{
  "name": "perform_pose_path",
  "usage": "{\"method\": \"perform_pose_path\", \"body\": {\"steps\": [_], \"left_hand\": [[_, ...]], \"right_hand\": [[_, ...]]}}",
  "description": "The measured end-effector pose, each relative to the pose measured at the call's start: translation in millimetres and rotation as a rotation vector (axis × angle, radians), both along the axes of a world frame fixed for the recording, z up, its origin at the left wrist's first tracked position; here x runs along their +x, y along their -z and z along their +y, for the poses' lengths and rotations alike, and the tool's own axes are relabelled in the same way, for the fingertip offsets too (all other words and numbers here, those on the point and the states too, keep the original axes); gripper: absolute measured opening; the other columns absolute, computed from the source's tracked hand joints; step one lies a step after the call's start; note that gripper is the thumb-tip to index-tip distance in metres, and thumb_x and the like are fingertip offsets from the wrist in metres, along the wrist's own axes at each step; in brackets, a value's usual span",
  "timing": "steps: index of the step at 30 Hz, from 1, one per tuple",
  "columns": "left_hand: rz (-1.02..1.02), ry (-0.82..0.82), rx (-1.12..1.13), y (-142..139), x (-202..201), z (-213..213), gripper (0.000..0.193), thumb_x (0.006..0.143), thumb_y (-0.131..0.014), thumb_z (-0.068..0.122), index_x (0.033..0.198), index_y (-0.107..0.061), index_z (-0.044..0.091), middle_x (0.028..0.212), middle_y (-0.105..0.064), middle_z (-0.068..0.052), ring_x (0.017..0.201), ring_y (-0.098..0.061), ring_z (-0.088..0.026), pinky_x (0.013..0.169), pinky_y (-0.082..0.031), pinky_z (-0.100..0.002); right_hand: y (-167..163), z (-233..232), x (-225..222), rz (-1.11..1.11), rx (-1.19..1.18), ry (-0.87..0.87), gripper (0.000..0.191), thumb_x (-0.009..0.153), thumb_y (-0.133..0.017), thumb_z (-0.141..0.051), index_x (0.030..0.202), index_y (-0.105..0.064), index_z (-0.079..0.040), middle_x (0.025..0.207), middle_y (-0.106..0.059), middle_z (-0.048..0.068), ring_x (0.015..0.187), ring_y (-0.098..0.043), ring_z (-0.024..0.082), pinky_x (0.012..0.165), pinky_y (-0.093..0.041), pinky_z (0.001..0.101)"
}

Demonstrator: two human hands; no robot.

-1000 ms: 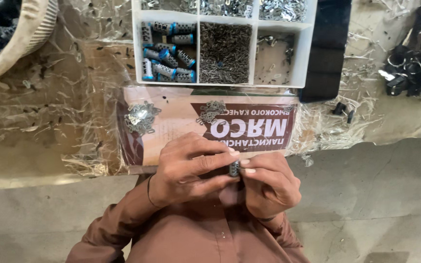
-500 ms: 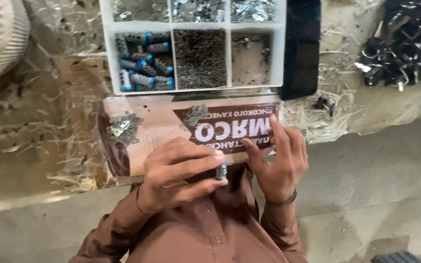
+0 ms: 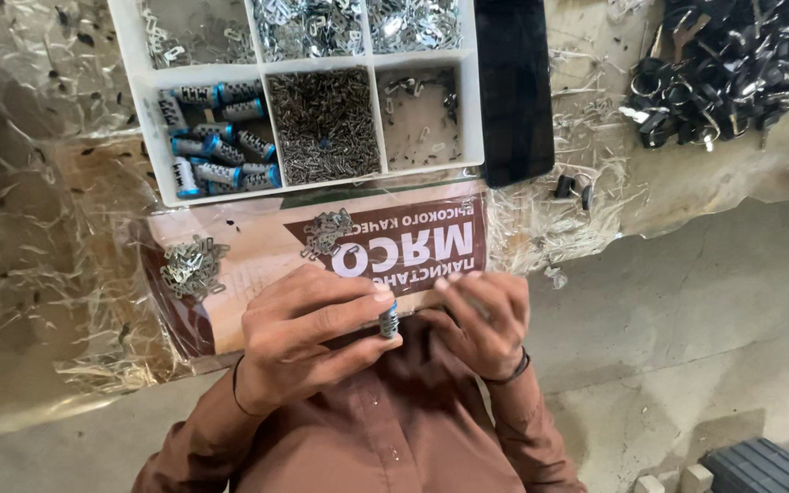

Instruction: The person sits at a workbench covered with piles of small metal fittings and picks up individual components, fits them together by hand, and places the assembled pieces into a compartmented plastic organizer tray, occasionally reaching into the piles for more parts.

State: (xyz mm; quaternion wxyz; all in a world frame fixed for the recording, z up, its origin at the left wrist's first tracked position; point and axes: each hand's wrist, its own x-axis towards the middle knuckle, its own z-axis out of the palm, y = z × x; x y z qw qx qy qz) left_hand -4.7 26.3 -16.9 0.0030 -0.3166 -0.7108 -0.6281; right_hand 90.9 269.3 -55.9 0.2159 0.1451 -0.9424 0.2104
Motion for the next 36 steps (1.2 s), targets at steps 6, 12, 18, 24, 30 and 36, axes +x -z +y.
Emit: {"method": "perform_pose_path", "body": {"steps": [6, 12, 18, 24, 30, 36], "left_hand": [[0.023, 0.035, -0.014, 2, 0, 6, 0.039, 0.08, -0.09, 0.014, 0.115, -0.075, 0.007, 0.11, -0.074, -0.008, 0.09, -0.073, -0.022, 0.077, -0.056, -0.033], [0.009, 0.052, -0.049, 2, 5, 6, 0.041, 0.081, -0.089, 0.016, 0.12, -0.075, 0.01, 0.114, -0.074, -0.006, 0.091, -0.071, -0.022, 0.079, -0.057, -0.033], [0.011, 0.013, -0.023, 2, 9, 0, 0.041, 0.083, -0.089, 0.015, 0.121, -0.074, 0.009, 0.115, -0.073, -0.007, 0.094, -0.073, -0.022, 0.082, -0.058, -0.034], [-0.005, -0.002, -0.034, 6, 9, -4, 0.04, 0.082, -0.089, 0.014, 0.119, -0.074, 0.008, 0.114, -0.073, -0.007, 0.093, -0.073, -0.022, 0.08, -0.057, -0.033], [0.01, 0.019, -0.023, 3, 10, 3, 0.04, 0.083, -0.089, 0.013, 0.119, -0.074, 0.008, 0.115, -0.073, -0.006, 0.092, -0.072, -0.021, 0.08, -0.058, -0.033], [0.013, 0.019, -0.032, 2, 9, 4, 0.041, 0.084, -0.09, 0.015, 0.121, -0.073, 0.01, 0.115, -0.073, -0.005, 0.094, -0.072, -0.022, 0.082, -0.058, -0.033]], "right_hand": [[5, -11, 7, 0.046, -0.129, -0.096, 0.021, 0.082, -0.078, -0.007, 0.102, -0.076, -0.006, 0.104, -0.068, 0.005, 0.09, -0.061, 0.023, 0.077, -0.052, 0.0383], [-12, -44, 6, -0.045, -0.616, 0.181, 0.01, 0.093, -0.073, -0.003, 0.099, -0.065, -0.005, 0.103, -0.068, 0.006, 0.09, -0.067, 0.025, 0.079, -0.056, 0.0359], [-24, -36, -2, 0.055, -0.346, 0.256, 0.015, 0.091, -0.081, -0.006, 0.1, -0.069, -0.004, 0.101, -0.069, 0.008, 0.094, -0.066, 0.029, 0.081, -0.055, 0.0377], [-18, -16, 7, -0.082, -0.08, 0.02, 0.034, 0.08, -0.088, -0.012, 0.11, -0.076, -0.004, 0.109, -0.068, 0.009, 0.098, -0.063, 0.031, 0.084, -0.054, 0.0409], [-13, -14, 11, -0.141, -0.281, -0.099, 0.033, 0.07, -0.084, -0.003, 0.102, -0.077, -0.008, 0.1, -0.071, 0.008, 0.092, -0.065, 0.027, 0.079, -0.055, 0.0362], [-23, -29, 9, -0.047, -0.757, 0.065, 0.024, 0.08, -0.081, 0.011, 0.097, -0.07, -0.002, 0.092, -0.071, 0.014, 0.08, -0.07, 0.02, 0.07, -0.057, 0.0272]]}}
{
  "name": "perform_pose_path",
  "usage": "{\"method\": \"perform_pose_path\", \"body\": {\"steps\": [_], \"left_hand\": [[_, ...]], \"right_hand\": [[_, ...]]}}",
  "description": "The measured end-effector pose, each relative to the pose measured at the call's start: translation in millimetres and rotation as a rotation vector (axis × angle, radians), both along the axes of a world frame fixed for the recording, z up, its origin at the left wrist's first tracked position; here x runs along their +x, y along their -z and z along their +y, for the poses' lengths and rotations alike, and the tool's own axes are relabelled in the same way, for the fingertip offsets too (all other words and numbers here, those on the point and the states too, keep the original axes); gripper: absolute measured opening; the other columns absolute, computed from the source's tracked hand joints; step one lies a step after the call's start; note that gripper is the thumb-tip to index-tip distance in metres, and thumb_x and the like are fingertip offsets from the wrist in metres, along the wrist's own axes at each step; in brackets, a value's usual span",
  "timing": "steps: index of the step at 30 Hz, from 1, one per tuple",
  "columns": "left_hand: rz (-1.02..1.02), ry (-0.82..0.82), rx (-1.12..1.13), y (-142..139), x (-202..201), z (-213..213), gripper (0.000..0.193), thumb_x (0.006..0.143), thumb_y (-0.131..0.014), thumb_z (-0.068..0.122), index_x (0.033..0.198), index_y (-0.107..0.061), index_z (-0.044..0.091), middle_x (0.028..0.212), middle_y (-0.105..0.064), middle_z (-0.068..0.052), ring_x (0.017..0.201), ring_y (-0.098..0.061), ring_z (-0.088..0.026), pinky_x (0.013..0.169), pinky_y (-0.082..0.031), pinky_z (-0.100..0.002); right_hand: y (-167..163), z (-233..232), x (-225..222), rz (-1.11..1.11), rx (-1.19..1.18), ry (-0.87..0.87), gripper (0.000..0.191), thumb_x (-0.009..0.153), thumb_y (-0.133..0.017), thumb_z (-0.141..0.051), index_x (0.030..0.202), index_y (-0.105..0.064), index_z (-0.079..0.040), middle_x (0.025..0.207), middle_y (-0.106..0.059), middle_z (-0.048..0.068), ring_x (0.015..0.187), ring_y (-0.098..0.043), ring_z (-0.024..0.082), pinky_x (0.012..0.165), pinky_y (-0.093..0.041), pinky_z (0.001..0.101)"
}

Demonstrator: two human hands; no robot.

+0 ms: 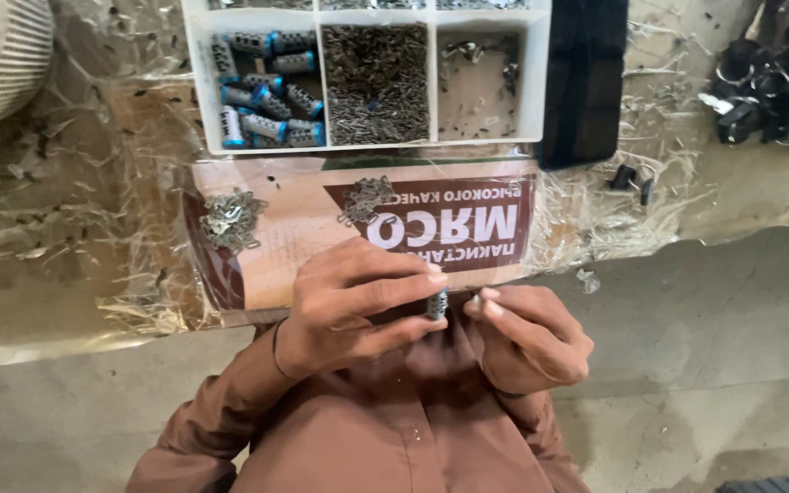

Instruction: The person sits at a workbench covered with piles of small metal fittings and picks up individual components, fits them together by hand, and places the assembled pieces into a compartmented plastic organizer tray, occasionally reaching into the piles for more parts.

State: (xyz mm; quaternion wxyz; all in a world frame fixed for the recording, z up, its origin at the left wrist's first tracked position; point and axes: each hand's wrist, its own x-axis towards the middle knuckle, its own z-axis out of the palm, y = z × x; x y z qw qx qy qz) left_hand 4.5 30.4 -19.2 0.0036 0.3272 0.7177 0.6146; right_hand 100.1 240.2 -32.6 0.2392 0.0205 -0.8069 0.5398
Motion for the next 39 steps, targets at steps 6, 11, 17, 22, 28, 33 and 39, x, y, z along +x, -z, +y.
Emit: {"method": "perform_pose_path", "body": {"steps": [6, 11, 17, 22, 28, 33, 39], "left_hand": [[-0.022, 0.022, -0.004, 1, -1, -6, 0.044, 0.084, -0.089, 0.017, 0.124, -0.073, 0.01, 0.117, -0.073, -0.007, 0.094, -0.072, -0.023, 0.083, -0.058, -0.034], [-0.02, 0.016, -0.007, 3, 0, -9, 0.046, 0.083, -0.089, 0.017, 0.125, -0.073, 0.011, 0.116, -0.072, -0.006, 0.093, -0.071, -0.023, 0.082, -0.057, -0.035], [0.032, 0.0, -0.06, 6, -1, -12, 0.044, 0.085, -0.087, 0.018, 0.126, -0.073, 0.013, 0.117, -0.072, -0.005, 0.093, -0.07, -0.022, 0.081, -0.056, -0.035], [0.076, -0.006, -0.086, 6, -2, -11, 0.044, 0.084, -0.086, 0.016, 0.126, -0.073, 0.013, 0.116, -0.071, -0.004, 0.089, -0.069, -0.02, 0.078, -0.055, -0.035], [0.083, 0.021, -0.054, 6, -3, -10, 0.045, 0.084, -0.086, 0.015, 0.126, -0.072, 0.012, 0.116, -0.071, -0.004, 0.088, -0.068, -0.02, 0.077, -0.054, -0.035], [0.072, 0.023, -0.034, 4, -3, -8, 0.044, 0.086, -0.086, 0.014, 0.128, -0.071, 0.012, 0.118, -0.07, -0.004, 0.091, -0.069, -0.021, 0.08, -0.055, -0.035], [0.148, 0.0, -0.083, 2, -4, -6, 0.045, 0.087, -0.086, 0.01, 0.129, -0.069, 0.012, 0.12, -0.07, -0.004, 0.089, -0.068, -0.02, 0.076, -0.053, -0.035]], "right_hand": [[-13, -13, -8, -0.13, -0.116, -0.049, 0.018, 0.084, -0.075, 0.01, 0.098, -0.069, 0.002, 0.091, -0.072, 0.014, 0.076, -0.068, 0.016, 0.064, -0.054, 0.0227], [-20, -21, -16, -0.127, 0.049, -0.088, 0.014, 0.087, -0.075, 0.006, 0.098, -0.067, 0.001, 0.094, -0.071, 0.014, 0.083, -0.07, 0.02, 0.069, -0.056, 0.0259], [-22, -22, -22, -0.111, 0.145, -0.053, 0.012, 0.087, -0.077, 0.003, 0.096, -0.07, 0.001, 0.092, -0.071, 0.013, 0.079, -0.07, 0.018, 0.066, -0.054, 0.0249], [-21, -12, -16, -0.324, -0.086, -0.114, 0.017, 0.082, -0.081, 0.006, 0.096, -0.074, 0.001, 0.095, -0.073, 0.013, 0.071, -0.065, 0.01, 0.059, -0.049, 0.0217], [-8, -1, -10, -0.455, -0.621, -0.217, 0.02, 0.083, -0.075, 0.015, 0.099, -0.072, 0.005, 0.102, -0.07, 0.015, 0.089, -0.069, 0.016, 0.078, -0.056, 0.0253], [0, 0, -9, -0.499, -0.816, -0.201, 0.019, 0.085, -0.074, 0.018, 0.098, -0.068, 0.006, 0.103, -0.069, 0.016, 0.091, -0.068, 0.017, 0.082, -0.056, 0.0268], [-10, -7, -5, -0.445, -0.612, -0.104, 0.019, 0.086, -0.073, 0.017, 0.098, -0.067, 0.005, 0.103, -0.071, 0.016, 0.092, -0.069, 0.016, 0.084, -0.056, 0.026]]}}
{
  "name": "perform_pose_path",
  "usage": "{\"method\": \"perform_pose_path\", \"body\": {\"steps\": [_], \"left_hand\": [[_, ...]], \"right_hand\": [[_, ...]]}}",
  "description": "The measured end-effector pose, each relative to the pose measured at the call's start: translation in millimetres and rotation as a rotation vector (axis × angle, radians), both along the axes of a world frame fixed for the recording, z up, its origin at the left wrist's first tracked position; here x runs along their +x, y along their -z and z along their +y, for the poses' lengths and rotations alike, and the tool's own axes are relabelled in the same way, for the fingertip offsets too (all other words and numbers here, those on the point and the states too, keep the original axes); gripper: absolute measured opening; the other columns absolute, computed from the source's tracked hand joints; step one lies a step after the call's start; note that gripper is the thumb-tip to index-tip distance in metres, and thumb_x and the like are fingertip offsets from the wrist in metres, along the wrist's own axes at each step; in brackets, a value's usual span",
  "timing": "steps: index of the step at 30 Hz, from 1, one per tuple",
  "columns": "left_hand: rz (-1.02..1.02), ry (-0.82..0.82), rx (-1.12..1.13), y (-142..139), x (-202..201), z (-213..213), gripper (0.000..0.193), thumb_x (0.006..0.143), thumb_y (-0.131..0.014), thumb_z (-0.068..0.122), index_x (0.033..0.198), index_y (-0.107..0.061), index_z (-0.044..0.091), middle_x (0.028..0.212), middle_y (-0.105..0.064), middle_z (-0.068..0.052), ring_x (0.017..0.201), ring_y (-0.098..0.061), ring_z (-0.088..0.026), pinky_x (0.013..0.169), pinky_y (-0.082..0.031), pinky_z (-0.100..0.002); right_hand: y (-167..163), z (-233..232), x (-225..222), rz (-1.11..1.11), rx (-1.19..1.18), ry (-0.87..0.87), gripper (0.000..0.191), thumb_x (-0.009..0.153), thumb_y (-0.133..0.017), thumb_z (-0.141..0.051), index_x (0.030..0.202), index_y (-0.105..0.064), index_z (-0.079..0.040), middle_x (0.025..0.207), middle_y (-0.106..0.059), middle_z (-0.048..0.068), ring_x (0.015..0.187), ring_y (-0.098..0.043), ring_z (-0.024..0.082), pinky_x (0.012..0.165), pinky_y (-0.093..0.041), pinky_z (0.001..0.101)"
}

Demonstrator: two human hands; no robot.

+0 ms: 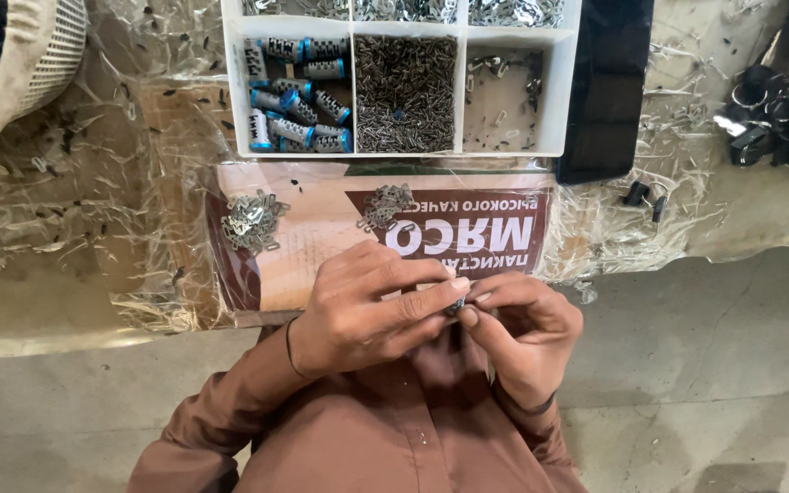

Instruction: The person sits at a workbench covered with piles of small metal fittings and picks up individual components, fits them together by hand, and places the assembled pieces into a compartmented plastic organizer tray, occasionally reaching into the piles for more parts.

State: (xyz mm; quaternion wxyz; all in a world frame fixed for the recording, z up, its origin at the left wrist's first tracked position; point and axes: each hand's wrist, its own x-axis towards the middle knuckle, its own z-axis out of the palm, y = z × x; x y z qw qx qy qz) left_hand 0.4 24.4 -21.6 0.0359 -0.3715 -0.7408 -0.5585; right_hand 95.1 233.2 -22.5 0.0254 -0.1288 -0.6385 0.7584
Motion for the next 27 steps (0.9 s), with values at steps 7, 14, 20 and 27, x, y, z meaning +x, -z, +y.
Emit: {"method": "perform_pose_path", "body": {"steps": [7, 14, 20, 27], "left_hand": [[0.041, -0.041, -0.007, 0, 0, 3, 0.043, 0.089, -0.086, 0.011, 0.129, -0.069, 0.009, 0.119, -0.07, -0.005, 0.088, -0.067, -0.021, 0.076, -0.053, -0.035], [-0.042, -0.156, 0.046, -5, -5, -2, 0.035, 0.083, -0.089, 0.015, 0.115, -0.076, 0.008, 0.112, -0.073, -0.007, 0.086, -0.069, -0.021, 0.075, -0.055, -0.034], [0.001, -0.307, -0.003, -16, -17, -19, 0.037, 0.083, -0.091, 0.016, 0.115, -0.075, 0.007, 0.113, -0.072, -0.009, 0.095, -0.073, -0.025, 0.082, -0.059, -0.034], [0.008, -0.503, -0.001, -35, -41, -26, 0.043, 0.076, -0.093, 0.016, 0.114, -0.074, 0.006, 0.113, -0.073, -0.01, 0.097, -0.073, -0.025, 0.084, -0.06, -0.033]], "right_hand": [[2, -1, 1, 0.12, 0.097, 0.051, 0.021, 0.087, -0.073, 0.018, 0.1, -0.067, 0.004, 0.104, -0.072, 0.016, 0.087, -0.068, 0.013, 0.077, -0.055, 0.0218], [-4, -5, -24, 0.076, 0.405, 0.093, 0.017, 0.089, -0.077, 0.007, 0.1, -0.068, -0.001, 0.1, -0.072, 0.011, 0.086, -0.07, 0.014, 0.073, -0.056, 0.0242], [-28, -25, -61, 0.123, 0.965, 0.046, 0.021, 0.082, -0.089, 0.001, 0.095, -0.072, -0.003, 0.092, -0.068, 0.007, 0.066, -0.062, 0.012, 0.061, -0.05, 0.0239], [-74, -47, -159, 0.474, 1.237, -0.125, 0.018, 0.088, -0.085, -0.013, 0.103, -0.077, -0.008, 0.094, -0.063, 0.005, 0.089, -0.062, 0.025, 0.074, -0.051, 0.036]]}}
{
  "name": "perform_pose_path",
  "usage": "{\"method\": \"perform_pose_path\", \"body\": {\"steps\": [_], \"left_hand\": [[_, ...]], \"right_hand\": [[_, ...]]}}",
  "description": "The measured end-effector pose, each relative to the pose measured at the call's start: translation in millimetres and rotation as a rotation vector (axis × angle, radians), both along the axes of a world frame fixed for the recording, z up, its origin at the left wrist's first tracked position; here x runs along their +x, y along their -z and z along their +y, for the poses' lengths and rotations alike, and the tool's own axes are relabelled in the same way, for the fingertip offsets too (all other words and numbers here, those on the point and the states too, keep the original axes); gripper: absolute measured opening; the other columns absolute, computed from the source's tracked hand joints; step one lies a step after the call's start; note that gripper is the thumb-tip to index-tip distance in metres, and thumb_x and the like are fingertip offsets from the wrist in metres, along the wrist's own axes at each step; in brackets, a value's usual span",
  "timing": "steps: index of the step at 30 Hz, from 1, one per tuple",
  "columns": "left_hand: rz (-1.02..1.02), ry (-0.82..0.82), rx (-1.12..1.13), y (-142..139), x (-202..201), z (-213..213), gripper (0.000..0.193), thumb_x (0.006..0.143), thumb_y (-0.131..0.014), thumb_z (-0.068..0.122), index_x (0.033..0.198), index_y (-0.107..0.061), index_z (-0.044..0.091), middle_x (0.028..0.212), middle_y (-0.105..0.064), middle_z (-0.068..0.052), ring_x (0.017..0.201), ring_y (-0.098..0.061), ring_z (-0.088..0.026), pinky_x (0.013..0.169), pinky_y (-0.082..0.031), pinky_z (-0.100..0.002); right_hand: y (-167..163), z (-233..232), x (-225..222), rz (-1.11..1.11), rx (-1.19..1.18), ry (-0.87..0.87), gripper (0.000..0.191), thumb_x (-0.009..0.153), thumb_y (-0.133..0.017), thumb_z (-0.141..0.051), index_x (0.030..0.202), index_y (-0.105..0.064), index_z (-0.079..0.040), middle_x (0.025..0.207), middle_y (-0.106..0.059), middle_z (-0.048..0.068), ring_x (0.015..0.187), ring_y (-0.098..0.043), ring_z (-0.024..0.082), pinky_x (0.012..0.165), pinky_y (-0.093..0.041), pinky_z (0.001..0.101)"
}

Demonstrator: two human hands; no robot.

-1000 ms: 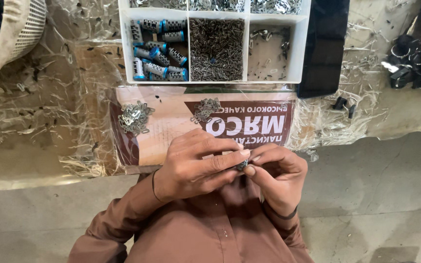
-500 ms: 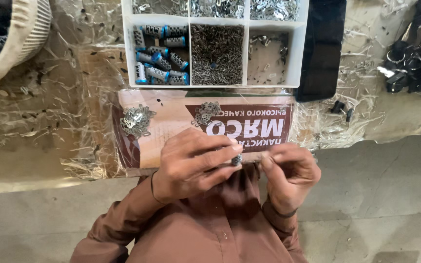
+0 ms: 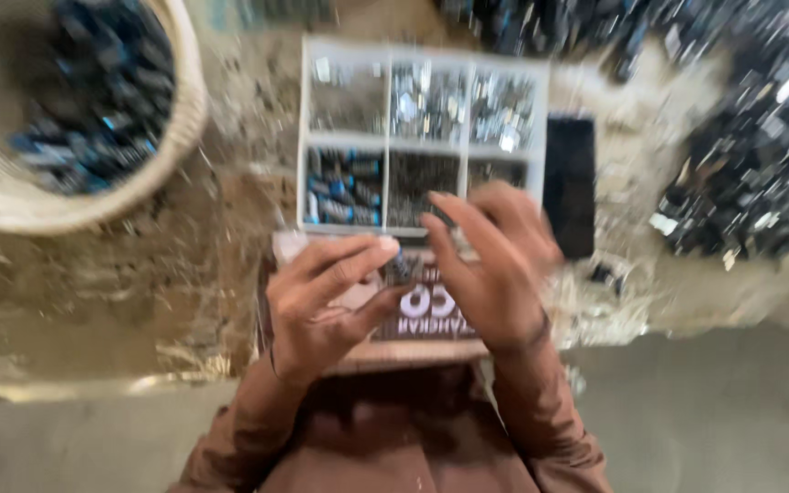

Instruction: The person sits at a workbench covered with piles of small metal fittings and picks up individual components, fits them together by hand, and places the assembled pieces into a compartmented plastic organizer tray, occasionally reaching into the piles for more parts.

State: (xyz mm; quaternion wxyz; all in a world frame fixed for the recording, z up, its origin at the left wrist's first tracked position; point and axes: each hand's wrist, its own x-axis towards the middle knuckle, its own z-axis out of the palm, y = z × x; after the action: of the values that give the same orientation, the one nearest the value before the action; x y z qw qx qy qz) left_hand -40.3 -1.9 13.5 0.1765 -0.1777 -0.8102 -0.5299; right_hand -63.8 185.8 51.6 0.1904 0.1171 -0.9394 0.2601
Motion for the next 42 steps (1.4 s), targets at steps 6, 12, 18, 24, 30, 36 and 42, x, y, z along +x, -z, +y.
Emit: {"method": "perform_pose_path", "body": {"steps": [6, 12, 18, 24, 30, 36, 42], "left_hand": [[-0.042, -0.02, 0.141, -5, -12, 0, 0.04, 0.075, -0.091, 0.009, 0.112, -0.075, 0.006, 0.111, -0.075, -0.01, 0.086, -0.074, -0.019, 0.078, -0.062, -0.028], [0.008, -0.01, 0.103, 5, -12, -4, 0.04, 0.077, -0.091, 0.011, 0.114, -0.074, 0.008, 0.113, -0.074, -0.008, 0.093, -0.073, -0.022, 0.084, -0.06, -0.032], [0.0, 0.001, 0.09, 7, -14, -8, 0.04, 0.08, -0.091, 0.013, 0.116, -0.074, 0.009, 0.115, -0.074, -0.006, 0.093, -0.072, -0.022, 0.083, -0.059, -0.032], [0.008, -0.012, 0.065, 10, -17, -11, 0.041, 0.081, -0.091, 0.014, 0.118, -0.073, 0.011, 0.117, -0.073, -0.005, 0.092, -0.071, -0.021, 0.083, -0.058, -0.032], [0.014, -0.039, 0.074, 12, -17, -12, 0.043, 0.081, -0.091, 0.014, 0.12, -0.072, 0.011, 0.116, -0.072, -0.004, 0.091, -0.07, -0.021, 0.082, -0.058, -0.033], [0.03, -0.025, 0.067, 14, -16, -14, 0.046, 0.081, -0.09, 0.014, 0.123, -0.071, 0.011, 0.117, -0.071, -0.004, 0.094, -0.071, -0.023, 0.084, -0.058, -0.034], [0.061, -0.026, 0.04, 17, -14, -14, 0.045, 0.082, -0.09, 0.012, 0.123, -0.071, 0.012, 0.118, -0.07, -0.004, 0.094, -0.07, -0.022, 0.084, -0.057, -0.034]], "right_hand": [[14, -12, -57, -0.118, 0.187, -0.119, 0.007, 0.084, -0.078, -0.018, 0.089, -0.077, -0.013, 0.088, -0.064, 0.003, 0.087, -0.06, 0.026, 0.071, -0.05, 0.0385], [23, -18, -59, -0.111, 0.162, -0.158, 0.01, 0.086, -0.079, -0.015, 0.094, -0.078, -0.011, 0.091, -0.065, 0.003, 0.088, -0.06, 0.026, 0.074, -0.05, 0.0396], [20, -16, -55, -0.034, -0.002, -0.113, 0.013, 0.088, -0.082, -0.009, 0.099, -0.078, -0.008, 0.094, -0.069, 0.005, 0.087, -0.064, 0.023, 0.077, -0.052, 0.0356], [24, -16, -48, 0.025, -0.033, -0.035, 0.009, 0.091, -0.085, -0.005, 0.096, -0.077, -0.006, 0.093, -0.071, 0.006, 0.086, -0.066, 0.022, 0.078, -0.052, 0.0338], [12, -4, -35, -0.222, -0.388, -0.095, 0.006, 0.092, -0.079, -0.005, 0.092, -0.074, -0.003, 0.088, -0.069, 0.006, 0.08, -0.063, 0.017, 0.071, -0.048, 0.0278], [10, -8, 4, -0.348, -0.535, -0.182, 0.012, 0.082, -0.076, 0.001, 0.093, -0.073, 0.0, 0.089, -0.068, 0.009, 0.083, -0.062, 0.018, 0.074, -0.046, 0.0284], [13, -16, 10, -0.292, -0.455, -0.153, 0.012, 0.084, -0.077, 0.002, 0.096, -0.073, 0.001, 0.091, -0.068, 0.009, 0.085, -0.062, 0.019, 0.079, -0.047, 0.0306]]}}
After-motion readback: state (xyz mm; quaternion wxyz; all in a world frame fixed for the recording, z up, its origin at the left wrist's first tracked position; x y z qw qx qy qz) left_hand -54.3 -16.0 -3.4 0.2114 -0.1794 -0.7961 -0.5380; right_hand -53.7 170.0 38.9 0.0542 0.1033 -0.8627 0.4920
